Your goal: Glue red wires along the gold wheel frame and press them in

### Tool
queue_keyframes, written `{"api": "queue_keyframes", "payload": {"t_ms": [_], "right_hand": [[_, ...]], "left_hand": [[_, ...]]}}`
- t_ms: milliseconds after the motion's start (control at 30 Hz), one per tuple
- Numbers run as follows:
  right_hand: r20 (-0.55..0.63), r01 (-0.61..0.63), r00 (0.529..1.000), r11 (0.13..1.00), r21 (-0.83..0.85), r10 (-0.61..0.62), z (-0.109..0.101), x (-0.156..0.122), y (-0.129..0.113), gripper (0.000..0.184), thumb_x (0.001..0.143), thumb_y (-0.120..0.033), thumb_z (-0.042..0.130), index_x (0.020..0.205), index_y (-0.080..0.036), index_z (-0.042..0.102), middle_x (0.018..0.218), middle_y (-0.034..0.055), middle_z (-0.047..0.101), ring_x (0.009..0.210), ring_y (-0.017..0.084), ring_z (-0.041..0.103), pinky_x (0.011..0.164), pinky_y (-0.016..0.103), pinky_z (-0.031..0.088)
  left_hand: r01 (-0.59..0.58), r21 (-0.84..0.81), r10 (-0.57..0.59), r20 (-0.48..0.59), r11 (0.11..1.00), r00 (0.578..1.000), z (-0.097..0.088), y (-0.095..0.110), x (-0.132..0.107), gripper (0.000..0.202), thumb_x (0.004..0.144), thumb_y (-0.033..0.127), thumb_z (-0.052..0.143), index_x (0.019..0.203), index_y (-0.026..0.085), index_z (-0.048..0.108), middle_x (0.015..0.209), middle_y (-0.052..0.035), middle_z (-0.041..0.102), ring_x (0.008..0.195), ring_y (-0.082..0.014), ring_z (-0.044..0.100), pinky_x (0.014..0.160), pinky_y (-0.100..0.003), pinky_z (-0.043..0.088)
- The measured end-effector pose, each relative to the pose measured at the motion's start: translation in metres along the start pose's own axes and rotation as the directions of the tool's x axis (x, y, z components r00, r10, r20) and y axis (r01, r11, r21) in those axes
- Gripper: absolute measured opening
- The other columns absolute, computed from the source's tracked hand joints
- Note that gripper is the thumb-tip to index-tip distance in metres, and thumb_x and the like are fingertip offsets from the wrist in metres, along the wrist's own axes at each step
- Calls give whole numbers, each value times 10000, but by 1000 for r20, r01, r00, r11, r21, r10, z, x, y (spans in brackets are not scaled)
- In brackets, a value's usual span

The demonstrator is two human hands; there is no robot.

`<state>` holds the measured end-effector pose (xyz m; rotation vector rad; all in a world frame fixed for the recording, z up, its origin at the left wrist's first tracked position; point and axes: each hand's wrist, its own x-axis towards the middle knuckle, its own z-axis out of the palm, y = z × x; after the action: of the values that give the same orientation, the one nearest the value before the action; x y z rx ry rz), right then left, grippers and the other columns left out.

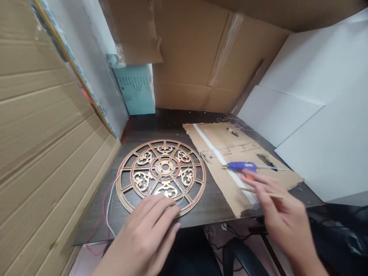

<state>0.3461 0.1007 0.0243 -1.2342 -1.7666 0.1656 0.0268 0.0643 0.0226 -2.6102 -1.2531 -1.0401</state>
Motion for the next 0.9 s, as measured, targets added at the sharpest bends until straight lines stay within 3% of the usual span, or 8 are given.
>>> {"api": "queue_keyframes", "payload": {"t_ms": [67,167,300,400,500,667,767,900], "right_hand": [[-49,-112,993,986,-120,107,-20,5,19,333,1093,-416,532,1254,-255,775,1366,58,714,1324,287,630,1168,468,447],[-150,-314,949,878,-362,277,-36,10,47,468,1038,-537,438,1212,-230,745,1203,100,760,1084,342,705,981,522,516],[-89,-333,941,855,-397,326,-23,12,67,563,896,-709,528,1021,-205,746,1074,137,770,1025,386,695,902,514,518],[-84,-348,935,848,-400,344,-5,12,67,618,813,-763,633,1060,-207,740,1078,129,756,1005,366,691,892,488,520],[-127,-385,921,825,-414,367,5,14,64,653,773,-777,666,1078,-204,735,1111,139,738,1072,395,674,931,522,499],[-148,-441,896,796,-414,419,6,20,66,665,731,-818,685,1008,-216,745,1100,121,752,1030,405,687,860,509,499],[-152,-450,891,795,-406,427,6,21,68,690,676,-825,740,995,-213,752,1122,115,760,1026,403,691,844,491,495],[-190,-452,892,813,-368,411,5,21,71,588,696,-736,771,975,-219,790,1036,91,777,944,358,701,823,452,502]], "left_hand": [[-15,35,16,-43,999,999,1,-3,-3,214,1009,130,564,1195,188,653,1189,-23,674,1196,-150,565,1135,-318,408],[3,35,1,-96,999,995,2,-6,-7,183,997,118,590,1157,165,665,1183,-39,676,1197,-149,572,1130,-310,410],[10,-43,-19,-215,999,977,5,-6,-13,155,935,17,638,1003,150,677,1011,-30,690,1072,-134,609,1062,-299,467],[11,-37,-22,-299,999,954,11,1,-22,174,886,-40,674,930,128,671,908,-34,679,973,-135,598,992,-312,486],[0,29,10,-344,1000,939,19,10,-31,202,834,-61,734,954,97,696,925,-52,708,986,-160,616,986,-342,506],[-36,118,69,-290,992,955,29,14,-34,274,850,-31,743,1106,65,724,1076,-85,740,1078,-205,637,1042,-394,497],[-9,143,51,-292,990,955,31,9,-31,280,855,-27,745,1120,60,718,1113,-102,726,1092,-218,630,1029,-404,494],[17,100,12,-280,995,960,33,4,-32,316,843,-55,743,1132,70,712,1115,-92,711,1090,-203,621,1035,-397,492]]}}
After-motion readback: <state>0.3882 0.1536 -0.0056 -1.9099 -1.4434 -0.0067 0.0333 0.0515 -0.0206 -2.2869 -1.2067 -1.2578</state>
